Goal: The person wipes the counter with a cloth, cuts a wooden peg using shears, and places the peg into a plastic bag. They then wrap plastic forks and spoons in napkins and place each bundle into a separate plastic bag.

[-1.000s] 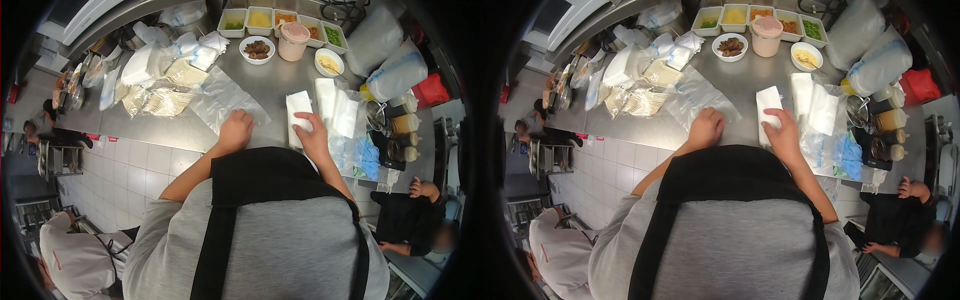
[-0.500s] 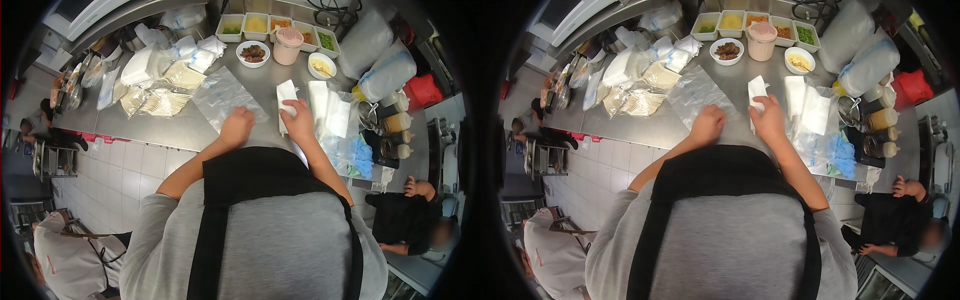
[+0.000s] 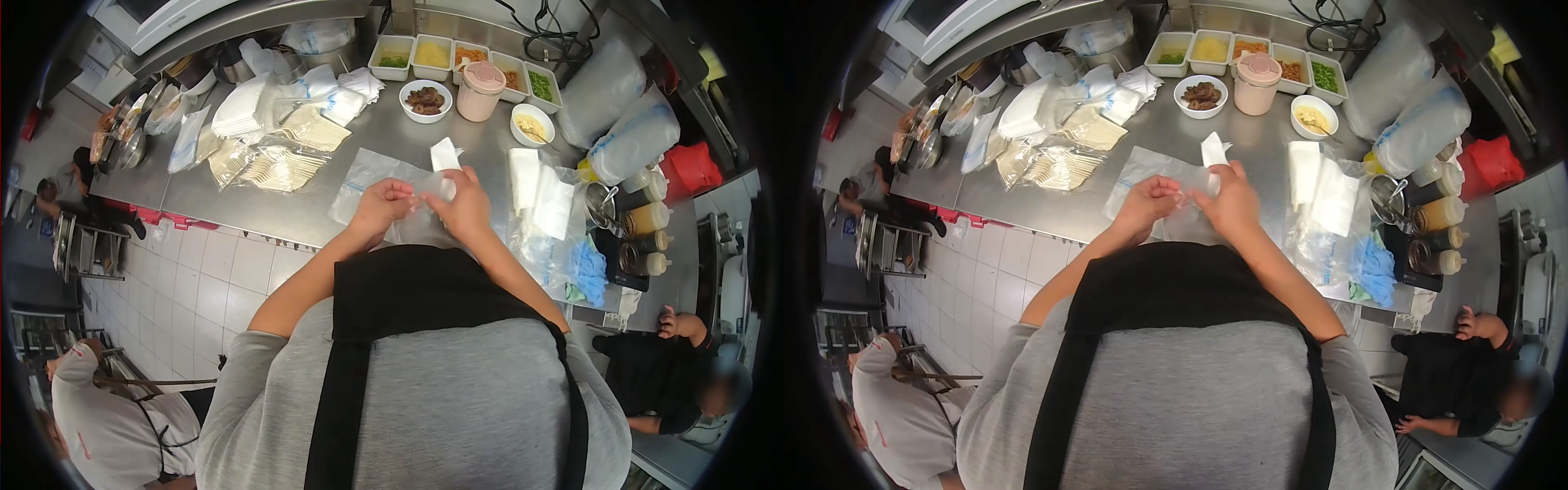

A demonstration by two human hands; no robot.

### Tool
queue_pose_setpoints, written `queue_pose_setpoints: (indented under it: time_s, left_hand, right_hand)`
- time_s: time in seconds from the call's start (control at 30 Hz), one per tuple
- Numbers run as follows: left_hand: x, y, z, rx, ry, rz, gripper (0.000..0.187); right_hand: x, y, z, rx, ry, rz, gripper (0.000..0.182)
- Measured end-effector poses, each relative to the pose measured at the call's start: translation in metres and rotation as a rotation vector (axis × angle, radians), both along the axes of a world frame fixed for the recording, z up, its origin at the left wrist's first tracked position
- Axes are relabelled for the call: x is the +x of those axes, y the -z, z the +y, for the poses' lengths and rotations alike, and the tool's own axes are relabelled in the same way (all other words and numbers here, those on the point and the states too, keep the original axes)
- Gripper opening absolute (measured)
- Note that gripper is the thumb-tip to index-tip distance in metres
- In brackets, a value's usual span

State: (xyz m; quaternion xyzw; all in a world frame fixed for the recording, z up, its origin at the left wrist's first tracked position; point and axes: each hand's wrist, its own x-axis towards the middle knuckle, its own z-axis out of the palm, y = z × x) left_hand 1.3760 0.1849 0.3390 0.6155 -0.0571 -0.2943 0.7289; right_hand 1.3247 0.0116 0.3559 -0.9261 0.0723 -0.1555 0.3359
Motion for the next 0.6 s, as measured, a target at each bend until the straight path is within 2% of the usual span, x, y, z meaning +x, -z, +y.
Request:
queue_pose_setpoints:
  time_s: [0.2, 0.3, 0.4, 0.5, 0.6]
  left_hand:
    - [-0.003, -0.010, 0.006, -0.011, -0.044, 0.078, 0.030]
    - [0.001, -0.002, 0.000, 0.102, 0.043, 0.178, 0.034]
    - [-0.005, 0.002, -0.027, 0.199, 0.051, 0.136, 0.034]
    - [-0.001, 0.032, -0.037, 0.139, 0.154, 0.028, 0.032]
    - [0.000, 0.034, -0.030, 0.055, 0.080, 0.077, 0.029]
  right_hand:
    - [-0.008, 0.000, -0.012, 0.002, 0.068, -0.069, 0.043]
    - [-0.013, 0.005, -0.018, 0.006, 0.061, -0.044, 0.041]
    - [-0.014, 0.019, -0.018, -0.020, 0.024, -0.001, 0.040]
    - [-0.015, 0.024, -0.012, -0.031, -0.004, 0.073, 0.039]
    - [-0.017, 0.026, -0.011, -0.035, 0.008, 0.036, 0.040]
